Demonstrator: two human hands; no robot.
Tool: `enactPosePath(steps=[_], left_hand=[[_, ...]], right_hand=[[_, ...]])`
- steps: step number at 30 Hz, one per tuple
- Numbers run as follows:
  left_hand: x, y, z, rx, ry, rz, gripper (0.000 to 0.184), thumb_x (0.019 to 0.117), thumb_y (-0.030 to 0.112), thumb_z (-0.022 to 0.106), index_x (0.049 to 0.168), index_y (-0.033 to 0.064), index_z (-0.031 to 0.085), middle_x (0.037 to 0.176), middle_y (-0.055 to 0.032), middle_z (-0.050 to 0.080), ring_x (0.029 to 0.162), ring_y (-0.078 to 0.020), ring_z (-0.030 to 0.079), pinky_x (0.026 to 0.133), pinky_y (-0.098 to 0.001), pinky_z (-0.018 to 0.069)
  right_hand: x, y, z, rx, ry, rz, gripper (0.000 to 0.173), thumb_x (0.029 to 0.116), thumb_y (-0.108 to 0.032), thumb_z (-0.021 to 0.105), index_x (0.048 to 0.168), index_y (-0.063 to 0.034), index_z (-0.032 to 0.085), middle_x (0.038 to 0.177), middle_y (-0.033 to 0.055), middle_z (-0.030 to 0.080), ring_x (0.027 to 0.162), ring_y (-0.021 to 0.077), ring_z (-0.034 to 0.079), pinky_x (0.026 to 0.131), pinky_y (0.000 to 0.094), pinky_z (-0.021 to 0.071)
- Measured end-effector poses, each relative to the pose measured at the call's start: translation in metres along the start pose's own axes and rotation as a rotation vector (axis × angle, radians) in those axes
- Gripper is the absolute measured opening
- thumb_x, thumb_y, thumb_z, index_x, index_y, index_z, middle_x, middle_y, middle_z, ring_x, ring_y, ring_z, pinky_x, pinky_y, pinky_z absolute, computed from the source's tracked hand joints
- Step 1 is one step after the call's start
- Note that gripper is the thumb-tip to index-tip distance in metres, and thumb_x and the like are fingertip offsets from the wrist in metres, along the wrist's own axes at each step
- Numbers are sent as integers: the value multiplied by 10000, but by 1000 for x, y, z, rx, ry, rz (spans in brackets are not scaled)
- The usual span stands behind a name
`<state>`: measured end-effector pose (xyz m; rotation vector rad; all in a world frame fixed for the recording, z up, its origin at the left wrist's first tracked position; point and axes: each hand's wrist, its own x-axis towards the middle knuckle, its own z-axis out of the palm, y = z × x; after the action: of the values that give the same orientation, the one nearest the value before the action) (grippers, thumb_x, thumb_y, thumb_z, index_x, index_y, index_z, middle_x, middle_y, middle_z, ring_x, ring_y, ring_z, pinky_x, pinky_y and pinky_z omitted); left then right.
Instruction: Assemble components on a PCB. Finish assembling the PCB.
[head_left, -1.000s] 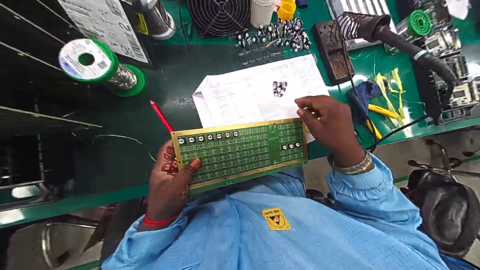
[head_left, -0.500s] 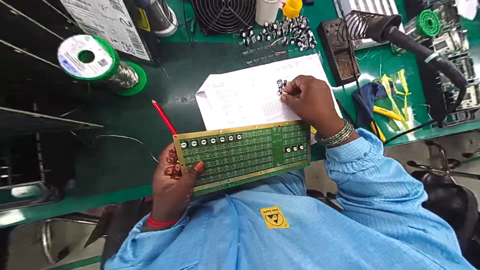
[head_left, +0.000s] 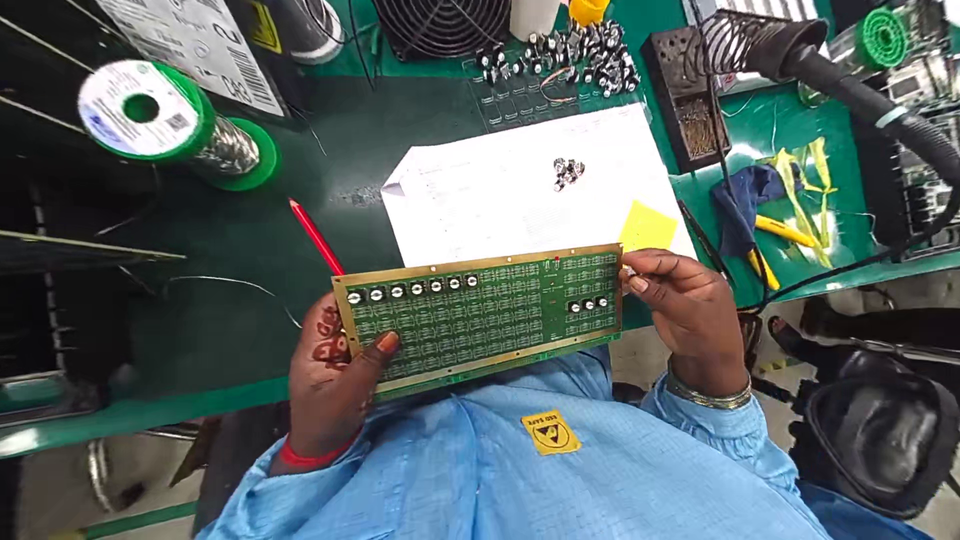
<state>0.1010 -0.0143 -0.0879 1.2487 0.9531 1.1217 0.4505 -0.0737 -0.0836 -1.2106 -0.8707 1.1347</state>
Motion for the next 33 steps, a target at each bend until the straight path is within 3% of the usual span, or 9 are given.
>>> enactPosePath(steps=[8,12,17,26,33], left_hand=[[0,0,-1,30,-2,4,511,894,35,650,1354,122,447,1173,154,695,1055,-28,684,914,-225,590],[1,1,0,27,-8,7,513,890,15,638,1351,114,436,1169,151,698,1053,-30,686,917,-224,588],[1,1,0,82,-12,28,527,889,38,657,1362,100,434,1190,159,687,1080,-23,672,941,-221,573],[1,1,0,91,8,35,534,882,16,638,1358,98,411,1185,156,686,1086,-31,674,951,-231,572],[1,0,-1,109,8,36,534,876,3,622,1361,86,414,1185,145,687,1086,-38,674,952,-234,571]], right_hand=[[-20,13,-4,257,53,53,186,912,-20,715,1086,-59,768,1036,71,762,892,122,731,838,282,620],[-22,16,-7,289,63,48,172,900,-13,723,1049,-77,779,1042,74,760,895,123,730,844,286,619],[-26,19,-13,296,65,39,231,914,-40,718,1131,-111,757,1068,23,747,881,92,714,826,271,615],[-28,27,-18,298,37,-32,199,913,-71,738,1102,-131,759,1077,5,742,876,75,702,821,265,607],[-28,25,-18,318,60,-6,211,889,-41,749,1089,-108,771,1060,10,747,872,79,706,821,274,615]])
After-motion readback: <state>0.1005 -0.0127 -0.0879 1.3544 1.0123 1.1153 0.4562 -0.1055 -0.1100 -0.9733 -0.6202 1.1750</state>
